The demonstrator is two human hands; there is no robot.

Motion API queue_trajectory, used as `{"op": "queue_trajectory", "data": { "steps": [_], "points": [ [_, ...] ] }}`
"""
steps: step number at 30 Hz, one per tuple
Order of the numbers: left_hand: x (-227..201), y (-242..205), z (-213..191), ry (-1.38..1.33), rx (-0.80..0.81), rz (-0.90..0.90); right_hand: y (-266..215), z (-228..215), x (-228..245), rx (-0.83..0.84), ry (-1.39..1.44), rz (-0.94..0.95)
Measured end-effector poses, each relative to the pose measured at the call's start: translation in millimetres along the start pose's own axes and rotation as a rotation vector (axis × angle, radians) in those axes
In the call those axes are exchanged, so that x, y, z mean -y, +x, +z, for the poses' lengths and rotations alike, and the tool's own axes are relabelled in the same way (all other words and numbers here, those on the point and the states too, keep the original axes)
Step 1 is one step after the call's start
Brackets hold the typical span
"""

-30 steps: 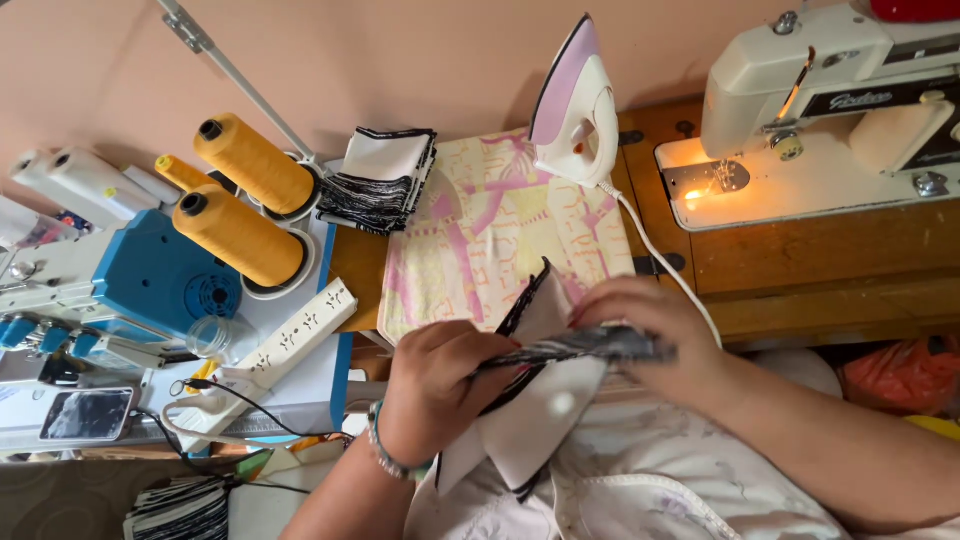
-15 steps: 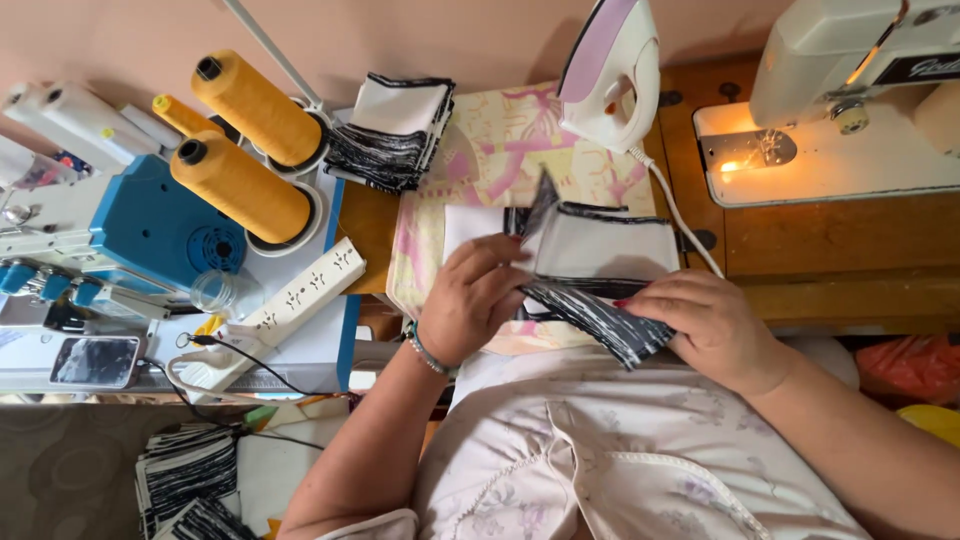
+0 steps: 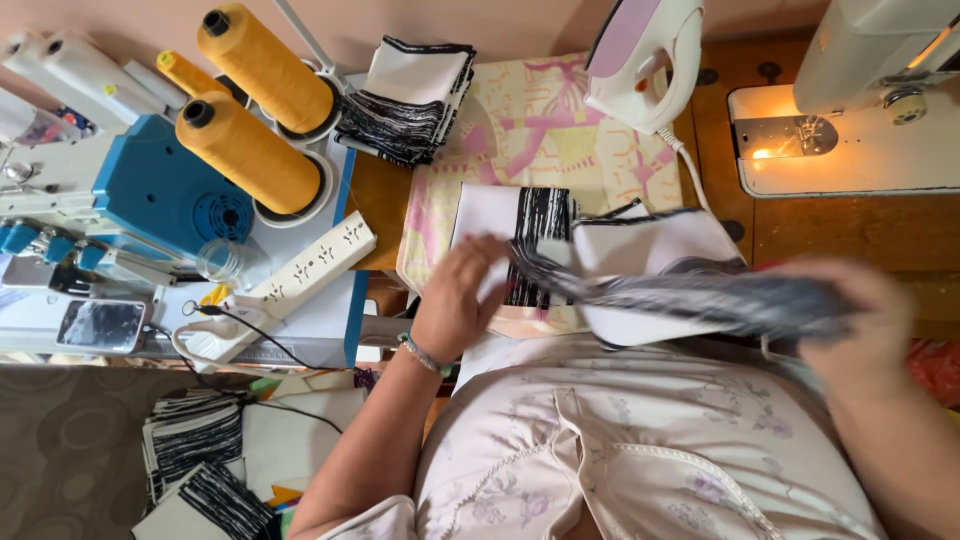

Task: Ironing and folding small pieces of fabric at a sewing workstation

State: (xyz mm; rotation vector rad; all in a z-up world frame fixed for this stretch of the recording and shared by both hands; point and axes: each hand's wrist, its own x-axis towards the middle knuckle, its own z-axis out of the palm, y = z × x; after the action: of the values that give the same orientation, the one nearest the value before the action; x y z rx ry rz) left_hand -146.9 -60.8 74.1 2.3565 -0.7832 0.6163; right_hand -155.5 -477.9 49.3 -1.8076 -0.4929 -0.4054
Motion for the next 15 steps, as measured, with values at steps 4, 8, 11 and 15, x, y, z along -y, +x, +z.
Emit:
{"op": "queue_trajectory", "data": {
  "steps": [4,8,11,15],
  "points": [
    [70,-18,34,0.374,-0.011,-0.595,9,-4,-24,-0.432,0.179,0.109],
    [101,-10,52,0.381,-0.089,-0.544,3,0,-37,-0.448,0.234,0.172],
    [101,4,53,0.28,0.08,-0.755,-1,5,-21,-0.344,0.246,0.225],
    [111,14,66,0.128,0.103,-0.769,5,12,1,0.125,-0.003,0.209]
  ]
}}
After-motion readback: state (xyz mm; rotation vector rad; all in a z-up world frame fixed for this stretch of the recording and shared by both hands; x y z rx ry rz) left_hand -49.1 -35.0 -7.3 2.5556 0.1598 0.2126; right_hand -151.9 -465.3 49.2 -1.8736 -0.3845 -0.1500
